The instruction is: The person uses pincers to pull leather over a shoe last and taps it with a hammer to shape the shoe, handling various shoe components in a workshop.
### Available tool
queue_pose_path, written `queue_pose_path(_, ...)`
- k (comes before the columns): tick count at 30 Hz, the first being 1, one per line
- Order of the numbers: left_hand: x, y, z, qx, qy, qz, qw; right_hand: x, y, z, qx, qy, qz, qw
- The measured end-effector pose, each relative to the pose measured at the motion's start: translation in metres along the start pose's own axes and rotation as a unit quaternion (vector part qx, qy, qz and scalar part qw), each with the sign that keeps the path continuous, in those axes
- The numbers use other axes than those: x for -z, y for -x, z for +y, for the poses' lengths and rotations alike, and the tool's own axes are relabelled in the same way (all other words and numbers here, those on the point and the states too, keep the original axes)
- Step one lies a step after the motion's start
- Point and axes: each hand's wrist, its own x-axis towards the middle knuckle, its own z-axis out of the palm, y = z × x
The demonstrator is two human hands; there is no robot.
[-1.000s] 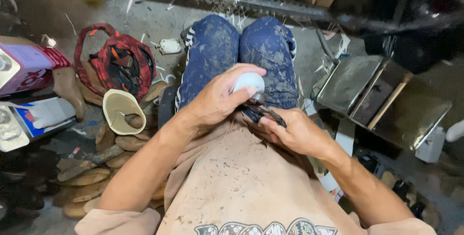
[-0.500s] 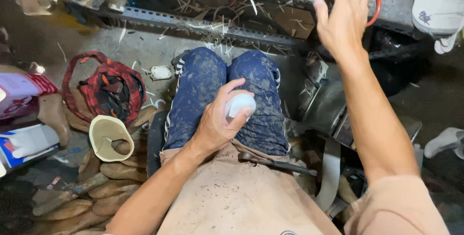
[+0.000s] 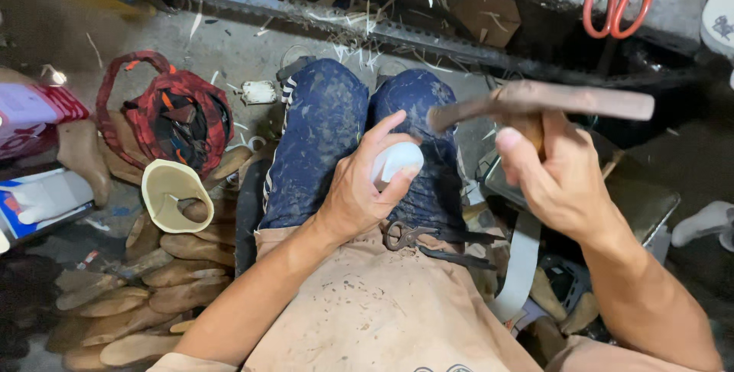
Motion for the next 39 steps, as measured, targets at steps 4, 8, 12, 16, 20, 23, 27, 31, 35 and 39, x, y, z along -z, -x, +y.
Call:
queue_pose_path(4,-0.007,0.000,-0.004,0.017,-0.010,-0.002,1.000,0.007,0.013,-0.023,0.060,-0.139,-0.003,0.988)
queue_pose_path(8,-0.003,0.001,-0.004,0.004,0.004,-0.002,1.000,0.002,-0.007,-0.040,0.180,0.055,-0.084,0.979)
queue_pose_path(12,-0.001,0.003,-0.003,0.023,0.010,0.012,1.000,-0.001,0.002,-0.043,0.162,0.011,-0.015,0.987)
queue_pose_path(16,0.001,0.000,-0.005,-0.006,0.025,-0.015,1.000,-0.005,-0.009,-0.045,0.226,0.128,-0.112,0.959)
queue_pose_path(20,-0.002,0.005,-0.006,0.019,0.021,0.008,1.000,-0.009,-0.003,-0.039,0.146,-0.004,-0.089,0.985)
queue_pose_path(23,0.003,0.001,-0.006,0.014,0.005,0.007,1.000,-0.013,-0.003,-0.041,0.096,-0.077,-0.081,0.989)
queue_pose_path(27,0.004,0.002,-0.010,0.003,0.022,0.004,1.000,-0.022,0.009,-0.022,0.047,-0.022,-0.007,0.999)
queue_pose_path(31,0.005,0.004,-0.012,-0.040,0.030,0.060,0.997,-0.026,0.010,0.002,0.028,-0.073,0.016,0.997)
queue_pose_path(35,0.014,0.009,0.009,-0.026,0.166,0.230,0.959,-0.040,0.014,0.007,0.020,-0.199,0.083,0.976)
queue_pose_path(39,-0.001,0.020,-0.046,0.068,0.233,0.287,0.927,-0.091,0.025,0.000,0.000,-0.319,0.063,0.946)
